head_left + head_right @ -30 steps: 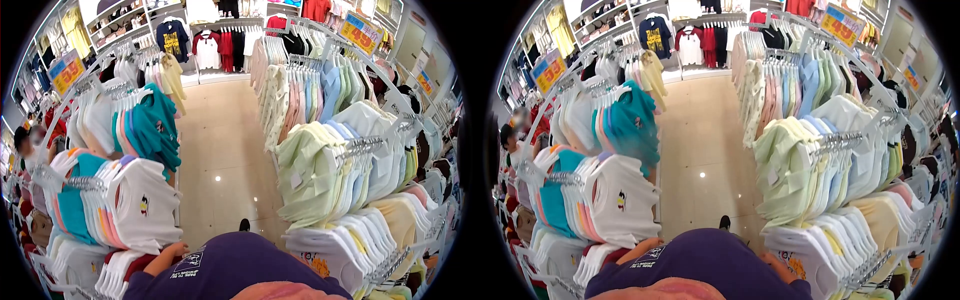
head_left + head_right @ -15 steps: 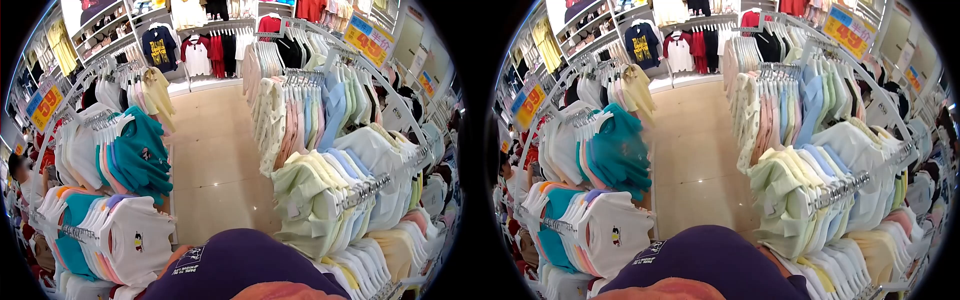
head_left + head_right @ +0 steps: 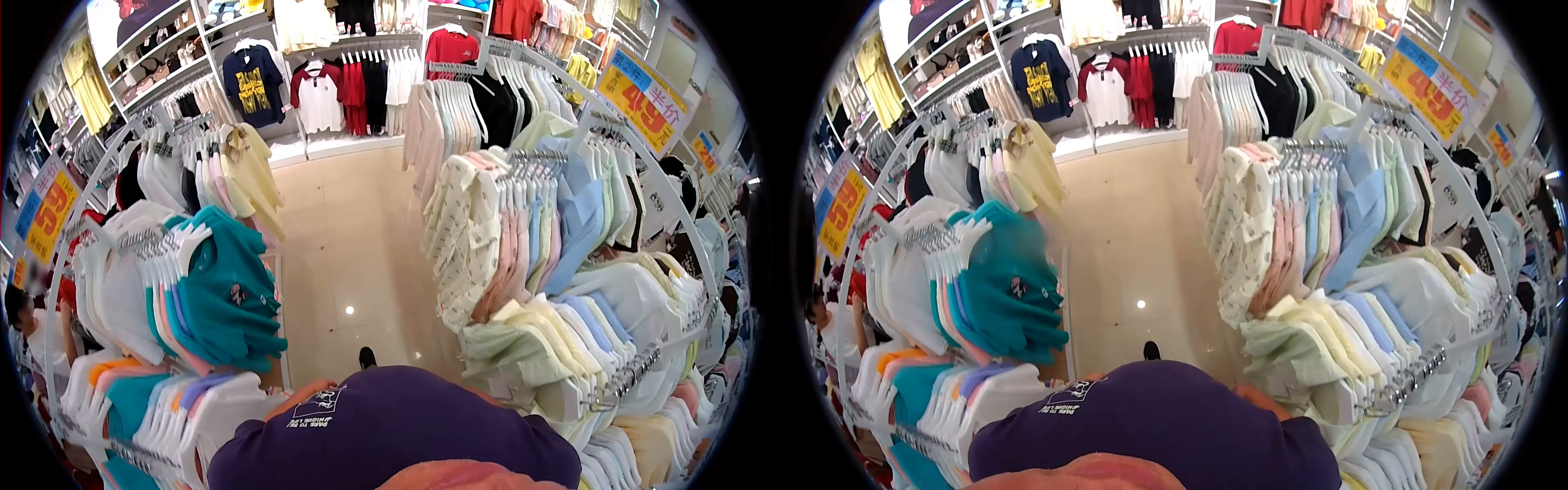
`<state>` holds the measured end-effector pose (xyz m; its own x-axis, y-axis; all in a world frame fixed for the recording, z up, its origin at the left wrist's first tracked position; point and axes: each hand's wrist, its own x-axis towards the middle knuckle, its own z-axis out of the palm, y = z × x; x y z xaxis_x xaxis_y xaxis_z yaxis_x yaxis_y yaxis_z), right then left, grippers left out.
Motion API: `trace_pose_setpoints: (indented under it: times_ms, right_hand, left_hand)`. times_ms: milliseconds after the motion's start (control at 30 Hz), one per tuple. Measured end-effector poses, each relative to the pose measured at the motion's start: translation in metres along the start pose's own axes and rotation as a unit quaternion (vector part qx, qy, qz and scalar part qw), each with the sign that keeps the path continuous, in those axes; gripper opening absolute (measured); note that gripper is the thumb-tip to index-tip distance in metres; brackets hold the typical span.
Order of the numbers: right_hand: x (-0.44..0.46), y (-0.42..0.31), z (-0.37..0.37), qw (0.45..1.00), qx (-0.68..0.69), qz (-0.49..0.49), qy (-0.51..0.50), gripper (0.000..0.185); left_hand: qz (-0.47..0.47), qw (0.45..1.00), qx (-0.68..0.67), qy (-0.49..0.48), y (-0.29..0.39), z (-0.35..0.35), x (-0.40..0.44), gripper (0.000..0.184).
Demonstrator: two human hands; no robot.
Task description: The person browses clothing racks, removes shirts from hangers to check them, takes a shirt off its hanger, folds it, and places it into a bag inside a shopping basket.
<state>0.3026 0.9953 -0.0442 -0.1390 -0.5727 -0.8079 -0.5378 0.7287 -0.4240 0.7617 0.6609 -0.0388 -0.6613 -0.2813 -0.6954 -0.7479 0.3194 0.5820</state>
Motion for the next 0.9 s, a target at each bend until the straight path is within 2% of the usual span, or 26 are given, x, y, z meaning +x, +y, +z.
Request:
trace_pose_setpoints:
  times_ms: [133,200,267,367,467,567,767,900]
  right_hand:
    - [0.034,-0.056,-0.038,1.000,0.016,0.005,0.023,0.036]
    - [0.040,-0.095,-0.066,0.997,0.057,-0.012,0.058,0.036]
    - [0.041,-0.130,-0.088,0.988,0.112,-0.036,0.097,0.036]
    - [0.078,-0.140,-0.096,0.971,0.200,-0.055,0.116,0.037]
    - [0.090,-0.154,-0.117,0.980,0.163,-0.051,0.100,0.039]
    - [0.096,-0.167,-0.133,0.983,0.135,-0.024,0.125,0.039]
    - [0.127,-0.175,-0.160,0.997,0.036,-0.003,0.065,0.043]
    - [0.167,-0.177,-0.180,0.998,0.053,-0.002,0.046,0.042]
  left_hand:
    - [0.021,1.000,-0.001,0.016,-0.038,-0.067,0.042,0.060]
    - [-0.029,0.997,-0.034,0.055,-0.055,-0.084,0.063,0.060]
    - [-0.031,0.991,-0.117,0.065,-0.048,-0.124,0.034,0.060]
    - [-0.098,0.985,-0.117,0.079,-0.035,-0.162,0.012,0.058]
    - [-0.138,0.987,-0.063,0.043,-0.015,-0.196,-0.012,0.060]
    - [-0.155,0.987,-0.040,0.007,-0.020,-0.213,-0.014,0.059]
    - [-0.095,0.995,-0.006,-0.020,-0.020,-0.248,0.047,0.057]
    - [-0.029,0.999,0.029,-0.027,0.000,-0.284,0.105,0.056]
